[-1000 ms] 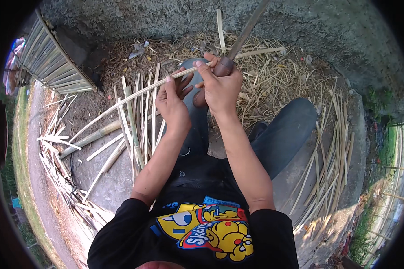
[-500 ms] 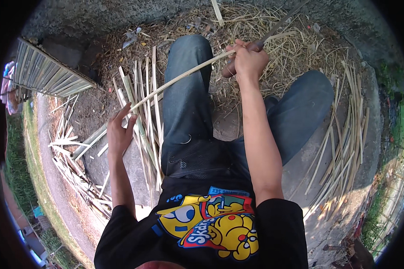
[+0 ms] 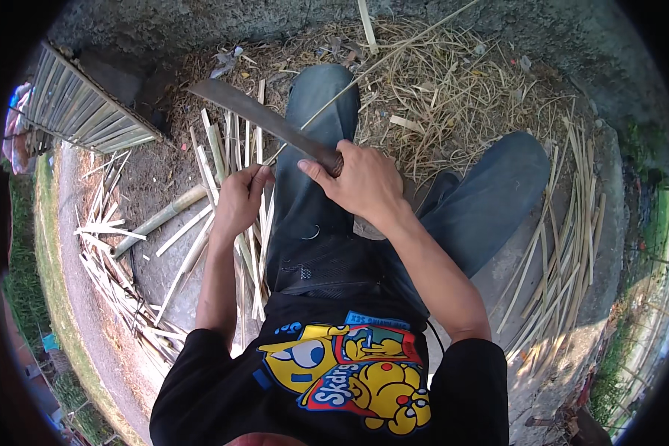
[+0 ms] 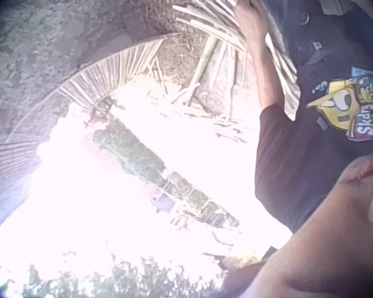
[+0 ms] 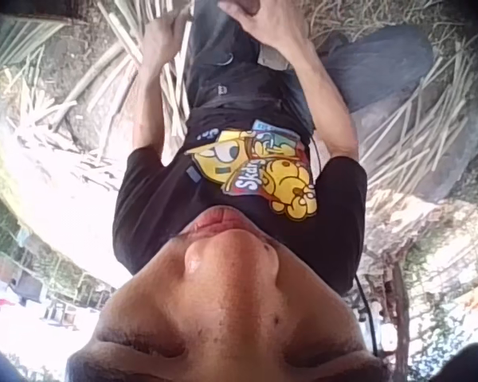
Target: The person strips thin layers from a bamboo pole using a large knife while seated. They hold the pole with one hand and pull the knife along its length, repeating the action to create multiple thin strips.
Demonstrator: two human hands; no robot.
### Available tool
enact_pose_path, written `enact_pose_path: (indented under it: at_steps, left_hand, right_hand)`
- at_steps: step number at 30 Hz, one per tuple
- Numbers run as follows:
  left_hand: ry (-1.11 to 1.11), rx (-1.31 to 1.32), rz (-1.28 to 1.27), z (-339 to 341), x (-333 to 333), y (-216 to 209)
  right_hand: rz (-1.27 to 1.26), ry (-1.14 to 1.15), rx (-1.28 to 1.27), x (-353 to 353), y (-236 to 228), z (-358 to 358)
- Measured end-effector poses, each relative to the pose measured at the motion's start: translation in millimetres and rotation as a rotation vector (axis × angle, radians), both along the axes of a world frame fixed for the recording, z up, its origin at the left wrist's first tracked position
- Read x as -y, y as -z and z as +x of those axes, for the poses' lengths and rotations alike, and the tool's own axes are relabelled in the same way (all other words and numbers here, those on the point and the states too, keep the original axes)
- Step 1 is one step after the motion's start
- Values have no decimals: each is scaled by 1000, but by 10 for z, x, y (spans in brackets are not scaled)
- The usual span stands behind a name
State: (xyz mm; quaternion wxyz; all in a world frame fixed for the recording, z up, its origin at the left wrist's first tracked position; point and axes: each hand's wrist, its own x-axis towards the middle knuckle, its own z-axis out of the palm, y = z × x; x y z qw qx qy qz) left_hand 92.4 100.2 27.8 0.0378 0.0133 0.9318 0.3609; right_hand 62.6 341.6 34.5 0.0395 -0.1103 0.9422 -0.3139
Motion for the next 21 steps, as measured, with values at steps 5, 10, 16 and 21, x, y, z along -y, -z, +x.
enact_pose_path:
  at_steps: [5, 10, 16, 21]
  left_hand:
    - [-56, -56, -164, 85, -86, 107]
    - [-23, -143, -277, 125, -69, 124]
    - [-35, -208, -338, 237, 16, 4]
    - [-35, -201, -396, 443, 440, -50]
  right_hand:
    - [142, -90, -20, 36, 15, 4]
    - [205, -93, -75, -57, 23, -58]
    - [193, -126, -87, 43, 54, 17]
    - [248, 179, -138, -498, -51, -442]
